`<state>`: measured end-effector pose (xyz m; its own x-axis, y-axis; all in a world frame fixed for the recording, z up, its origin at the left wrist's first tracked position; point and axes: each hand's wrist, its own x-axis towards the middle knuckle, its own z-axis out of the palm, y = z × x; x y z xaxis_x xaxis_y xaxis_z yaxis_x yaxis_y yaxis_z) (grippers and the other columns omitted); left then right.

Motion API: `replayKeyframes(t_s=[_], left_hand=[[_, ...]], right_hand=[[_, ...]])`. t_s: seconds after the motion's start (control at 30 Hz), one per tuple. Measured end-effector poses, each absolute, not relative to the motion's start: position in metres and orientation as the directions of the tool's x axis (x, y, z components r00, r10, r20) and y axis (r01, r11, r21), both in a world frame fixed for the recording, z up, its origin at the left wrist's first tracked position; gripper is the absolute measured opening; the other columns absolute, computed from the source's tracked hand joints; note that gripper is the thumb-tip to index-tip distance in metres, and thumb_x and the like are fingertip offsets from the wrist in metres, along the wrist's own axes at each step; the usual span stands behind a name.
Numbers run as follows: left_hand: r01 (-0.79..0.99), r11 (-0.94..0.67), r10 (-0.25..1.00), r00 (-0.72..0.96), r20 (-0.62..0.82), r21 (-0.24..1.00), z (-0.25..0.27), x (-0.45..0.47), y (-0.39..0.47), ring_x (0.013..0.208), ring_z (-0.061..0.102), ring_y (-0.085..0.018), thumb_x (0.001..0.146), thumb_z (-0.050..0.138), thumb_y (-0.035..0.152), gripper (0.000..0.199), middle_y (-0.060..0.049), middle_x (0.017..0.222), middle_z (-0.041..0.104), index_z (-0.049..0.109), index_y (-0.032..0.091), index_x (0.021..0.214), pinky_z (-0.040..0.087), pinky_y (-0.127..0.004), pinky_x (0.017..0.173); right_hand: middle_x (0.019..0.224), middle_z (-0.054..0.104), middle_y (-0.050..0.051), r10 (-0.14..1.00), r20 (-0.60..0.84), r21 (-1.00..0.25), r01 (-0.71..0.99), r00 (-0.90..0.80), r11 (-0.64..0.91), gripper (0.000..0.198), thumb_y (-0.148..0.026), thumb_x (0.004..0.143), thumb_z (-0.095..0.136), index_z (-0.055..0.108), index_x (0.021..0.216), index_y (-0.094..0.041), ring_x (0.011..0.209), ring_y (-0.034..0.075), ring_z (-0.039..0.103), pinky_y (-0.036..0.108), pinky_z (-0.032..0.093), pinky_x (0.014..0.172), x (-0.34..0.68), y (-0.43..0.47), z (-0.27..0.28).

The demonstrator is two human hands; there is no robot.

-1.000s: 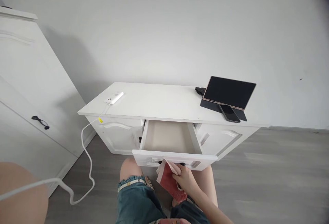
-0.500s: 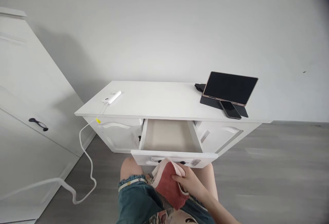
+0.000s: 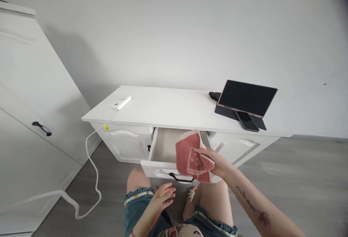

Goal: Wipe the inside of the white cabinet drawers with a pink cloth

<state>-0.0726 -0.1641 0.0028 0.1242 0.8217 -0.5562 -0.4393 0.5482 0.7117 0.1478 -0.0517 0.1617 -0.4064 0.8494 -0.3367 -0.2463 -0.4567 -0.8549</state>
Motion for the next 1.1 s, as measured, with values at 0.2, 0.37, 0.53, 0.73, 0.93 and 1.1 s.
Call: replayKeyframes(t_s=[0.2,0.37,0.53,0.73,0.93,1.1], left_hand=[[-0.721,0.507,0.795,0.18,-0.579,0.472,0.019,-0.027,-0.136,0.082,0.068,-0.017,0.072,0.078,0.025,0.018,-0.01,0.089,0.073,0.068,0.014,0.081,0.053,-0.031,0.086],[-0.75,0.483,0.773,0.123,-0.622,0.452,0.02,-0.017,-0.131,0.064,0.066,-0.012,0.074,0.077,0.021,0.014,-0.005,0.071,0.073,0.066,0.014,0.07,0.055,-0.024,0.072],[-0.735,0.487,0.792,0.145,-0.593,0.472,0.004,-0.019,-0.139,0.066,0.068,-0.014,0.06,0.087,0.028,0.024,-0.004,0.071,0.075,0.067,0.015,0.065,0.055,-0.022,0.068],[-0.715,0.524,0.769,0.162,-0.619,0.463,-0.013,-0.016,-0.144,0.064,0.067,-0.014,0.045,0.092,0.041,0.04,-0.002,0.068,0.075,0.064,0.019,0.062,0.053,-0.022,0.066],[-0.688,0.539,0.778,0.187,-0.6,0.486,-0.023,-0.019,-0.143,0.071,0.07,-0.017,0.046,0.089,0.049,0.043,-0.001,0.073,0.077,0.061,0.022,0.063,0.053,-0.025,0.071],[-0.641,0.59,0.762,0.24,-0.601,0.491,-0.027,-0.022,-0.141,0.075,0.071,-0.021,0.042,0.089,0.054,0.045,-0.003,0.078,0.078,0.061,0.023,0.061,0.053,-0.032,0.081]], right_hand=[[0.099,0.07,0.004,0.912,0.019,-0.837,0.492,-0.409,0.239,0.031,-0.021,0.074,0.062,0.062,0.105,-0.019,0.089,0.021,0.063,0.033,0.046,0.082,0.13,0.024,0.164],[0.104,0.069,0.01,0.83,-0.139,-0.524,0.751,-0.54,0.401,0.03,-0.017,0.08,0.05,0.06,0.109,-0.015,0.092,0.024,0.063,0.032,0.045,0.077,0.096,0.051,0.137],[0.111,0.068,0.01,0.556,-0.352,-0.58,0.642,-0.753,0.501,0.069,-0.037,0.074,0.071,0.048,0.135,-0.017,0.095,0.025,0.064,0.032,0.05,0.079,0.058,0.04,0.103],[0.146,0.045,0.014,0.272,-0.431,-0.473,0.472,-0.861,0.744,0.054,-0.034,0.086,0.059,0.051,0.138,-0.022,0.133,0.036,0.039,0.051,0.033,0.108,0.035,0.02,0.048],[0.158,0.022,0.015,0.397,-0.41,-0.283,0.528,-0.821,0.801,0.062,-0.029,0.083,0.059,0.043,0.143,-0.032,0.142,0.044,0.02,0.066,0.031,0.102,0.031,0.029,0.01],[0.158,0.022,0.013,0.515,-0.372,-0.249,0.617,-0.772,0.746,0.062,-0.029,0.087,0.053,0.037,0.147,-0.03,0.144,0.038,0.02,0.059,0.028,0.107,0.021,0.091,0.013]])
